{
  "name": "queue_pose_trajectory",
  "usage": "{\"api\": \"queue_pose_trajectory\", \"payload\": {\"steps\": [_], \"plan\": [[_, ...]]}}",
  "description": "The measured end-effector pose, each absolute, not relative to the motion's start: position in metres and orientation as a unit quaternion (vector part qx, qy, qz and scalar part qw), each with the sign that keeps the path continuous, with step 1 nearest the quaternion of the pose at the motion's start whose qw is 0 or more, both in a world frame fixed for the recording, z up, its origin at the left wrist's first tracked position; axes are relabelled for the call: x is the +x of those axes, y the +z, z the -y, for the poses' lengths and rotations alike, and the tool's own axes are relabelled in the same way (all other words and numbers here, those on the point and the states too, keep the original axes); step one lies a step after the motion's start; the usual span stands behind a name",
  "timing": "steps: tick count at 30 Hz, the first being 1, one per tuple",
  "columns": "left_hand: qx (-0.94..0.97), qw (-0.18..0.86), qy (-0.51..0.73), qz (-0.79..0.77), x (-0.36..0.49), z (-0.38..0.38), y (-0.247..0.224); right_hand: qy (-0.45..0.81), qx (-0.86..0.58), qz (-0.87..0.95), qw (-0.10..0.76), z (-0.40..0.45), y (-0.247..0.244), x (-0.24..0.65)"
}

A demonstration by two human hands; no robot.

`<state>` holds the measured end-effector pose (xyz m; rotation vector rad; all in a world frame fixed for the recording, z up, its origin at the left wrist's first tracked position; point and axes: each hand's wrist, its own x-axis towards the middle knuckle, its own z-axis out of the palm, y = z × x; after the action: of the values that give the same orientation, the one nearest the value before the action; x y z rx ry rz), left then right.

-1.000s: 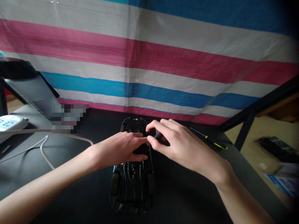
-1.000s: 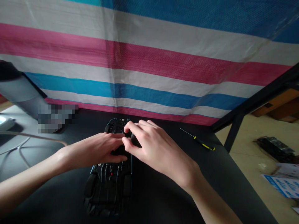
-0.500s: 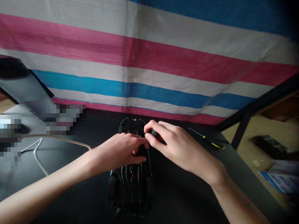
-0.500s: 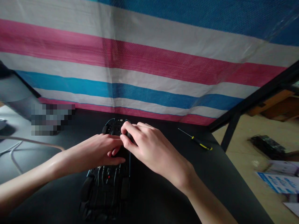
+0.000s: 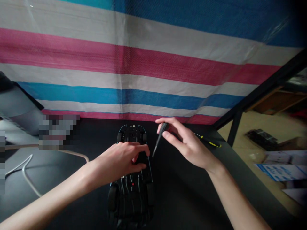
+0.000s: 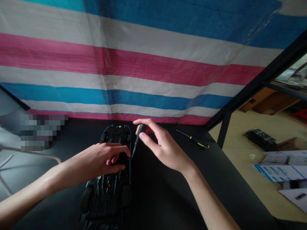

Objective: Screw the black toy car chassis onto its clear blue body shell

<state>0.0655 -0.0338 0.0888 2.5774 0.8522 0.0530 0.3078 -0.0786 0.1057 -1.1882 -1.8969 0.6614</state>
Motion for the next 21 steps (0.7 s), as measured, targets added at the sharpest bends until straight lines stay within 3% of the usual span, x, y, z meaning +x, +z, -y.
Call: {"api": "queue_pose_trajectory", "payload": {"steps": [3,8,21], "plan": [[0.929,0.212,0.019,-0.304,0.066,0.035,0.093,0.258,-0.54,0.666,0.445,0.074,0.071,0.321],[0.927,0.213,0.017,-0.31,0.066,0.036,0.093,0.319,-0.592,0.668,0.319,0.075,0.029,0.316],[0.923,0.218,0.032,-0.315,0.072,0.037,0.088,0.337,-0.518,0.729,0.293,0.091,0.017,0.277]]}}
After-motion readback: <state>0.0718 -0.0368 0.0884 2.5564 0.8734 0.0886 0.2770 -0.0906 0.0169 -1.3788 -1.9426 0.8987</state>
